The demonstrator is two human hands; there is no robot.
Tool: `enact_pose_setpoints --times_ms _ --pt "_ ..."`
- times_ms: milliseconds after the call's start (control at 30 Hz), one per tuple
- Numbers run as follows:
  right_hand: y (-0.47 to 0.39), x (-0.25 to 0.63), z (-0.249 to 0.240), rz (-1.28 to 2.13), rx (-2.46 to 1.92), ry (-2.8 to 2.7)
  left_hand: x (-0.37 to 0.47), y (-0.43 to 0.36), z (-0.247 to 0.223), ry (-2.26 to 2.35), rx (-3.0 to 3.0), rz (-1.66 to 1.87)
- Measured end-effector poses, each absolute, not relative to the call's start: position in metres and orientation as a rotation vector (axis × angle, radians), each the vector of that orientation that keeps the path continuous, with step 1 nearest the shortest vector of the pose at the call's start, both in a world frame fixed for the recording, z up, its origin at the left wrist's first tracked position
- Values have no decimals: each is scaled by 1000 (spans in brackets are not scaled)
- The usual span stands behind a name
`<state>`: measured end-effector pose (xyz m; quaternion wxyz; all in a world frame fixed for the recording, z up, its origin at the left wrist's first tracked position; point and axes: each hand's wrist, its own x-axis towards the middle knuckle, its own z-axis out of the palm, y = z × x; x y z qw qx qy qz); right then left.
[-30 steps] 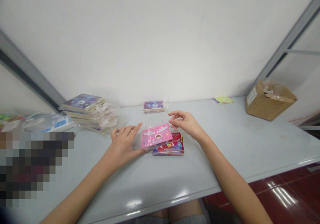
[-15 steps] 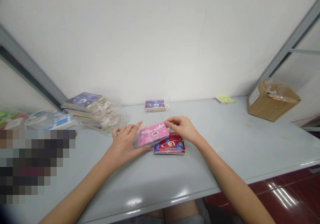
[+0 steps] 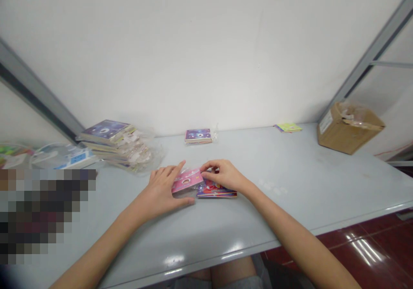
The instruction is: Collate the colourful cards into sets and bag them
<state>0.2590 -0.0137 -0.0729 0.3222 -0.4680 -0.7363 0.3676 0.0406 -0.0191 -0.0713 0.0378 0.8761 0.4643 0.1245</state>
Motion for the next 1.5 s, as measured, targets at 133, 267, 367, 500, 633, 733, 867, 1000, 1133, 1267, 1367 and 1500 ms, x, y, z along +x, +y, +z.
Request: enact_pose_setpoints --times_ms 133,267,367,500,633,733,867,1000,1133,1267,1367,1500 --pt "-15 260 -73 1027 -1212 -1983 37 -18 -68 1383 2632 290" --pt "-15 262 -68 950 -1236 -1982 35 -16 -66 1363 2611 265" --pt "-8 275 -66 737 -1305 -1913 34 -13 -65 1352 2590 289" --pt "2 303 -70 676 -1508 -1929 31 -11 -64 1374 2556 263" --pt "4 321 -71 967 -1538 -2208 30 -11 -62 1378 2514 203" --pt "3 321 -70 1092 -1485 -2253 30 -11 -61 1363 2500 220" --pt "3 320 -68 1059 -1515 -2151 30 -9 -59 1363 2501 256" --pt "2 324 -62 1128 -1477 -1954 29 -6 -59 1429 2520 357" --pt "-1 332 -51 1245 -1435 -1661 26 -1 -61 1455 2548 484" --pt "-4 339 -44 1368 -1378 -1415 27 1 -62 1481 2534 508" --pt "-4 336 -44 1392 -1324 -1326 30 1 -63 1470 2522 490" --pt "-3 321 -50 1320 -1347 -1379 32 -1 -63 1424 2507 497"
